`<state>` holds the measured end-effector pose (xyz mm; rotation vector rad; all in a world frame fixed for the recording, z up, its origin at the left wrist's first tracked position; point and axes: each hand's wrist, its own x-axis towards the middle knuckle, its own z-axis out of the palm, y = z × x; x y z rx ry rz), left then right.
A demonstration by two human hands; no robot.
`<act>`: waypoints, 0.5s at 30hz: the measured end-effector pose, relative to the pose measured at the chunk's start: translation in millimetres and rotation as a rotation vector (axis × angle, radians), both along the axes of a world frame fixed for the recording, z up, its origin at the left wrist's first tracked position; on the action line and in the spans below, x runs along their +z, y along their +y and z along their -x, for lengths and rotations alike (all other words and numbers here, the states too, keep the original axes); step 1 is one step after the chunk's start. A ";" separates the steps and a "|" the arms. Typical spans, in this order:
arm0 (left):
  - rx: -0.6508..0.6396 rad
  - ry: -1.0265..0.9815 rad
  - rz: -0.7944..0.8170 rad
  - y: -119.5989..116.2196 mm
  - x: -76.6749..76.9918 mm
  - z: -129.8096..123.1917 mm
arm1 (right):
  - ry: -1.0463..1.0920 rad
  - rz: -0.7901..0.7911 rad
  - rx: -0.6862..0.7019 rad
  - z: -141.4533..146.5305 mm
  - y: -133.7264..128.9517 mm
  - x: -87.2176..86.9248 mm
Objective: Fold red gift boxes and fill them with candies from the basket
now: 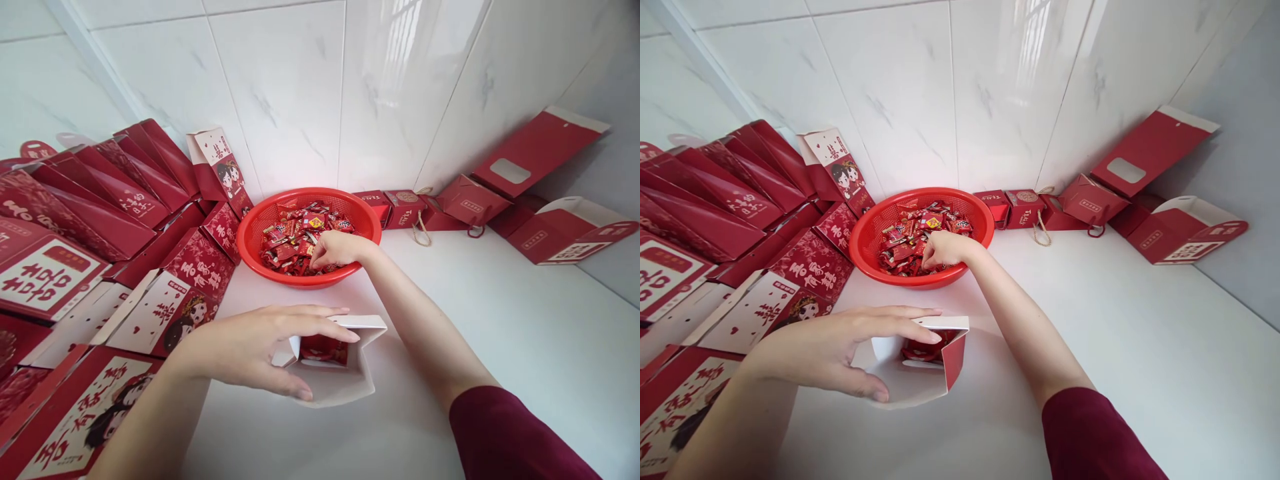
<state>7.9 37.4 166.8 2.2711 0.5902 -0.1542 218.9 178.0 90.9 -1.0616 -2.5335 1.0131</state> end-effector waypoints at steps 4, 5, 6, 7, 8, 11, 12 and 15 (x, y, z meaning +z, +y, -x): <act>0.000 -0.012 -0.014 1.5 -2.0 0.2 | 0.123 -0.019 -0.128 -0.4 1.6 -0.5; -0.003 -0.021 -0.015 2.0 -2.8 0.2 | 0.144 -0.023 -0.151 -0.4 2.3 -1.3; -0.007 -0.034 -0.015 2.3 -3.5 0.3 | 0.159 -0.025 -0.169 -0.4 2.8 -2.5; -0.010 -0.047 -0.014 2.6 -4.1 0.4 | 0.170 -0.026 -0.183 -0.3 3.1 -3.8; -0.010 -0.056 -0.012 2.8 -4.5 0.6 | 0.180 -0.027 -0.196 -0.1 3.2 -5.2; -0.006 -0.062 -0.009 3.0 -4.1 0.5 | 0.195 -0.039 -0.218 0.6 2.3 -8.5; -0.003 -0.057 -0.010 2.9 -3.4 0.2 | 0.194 -0.046 -0.217 0.7 1.9 -9.1; 0.011 -0.037 -0.017 3.2 -1.4 -0.9 | 0.177 -0.078 -0.194 0.7 1.5 -9.6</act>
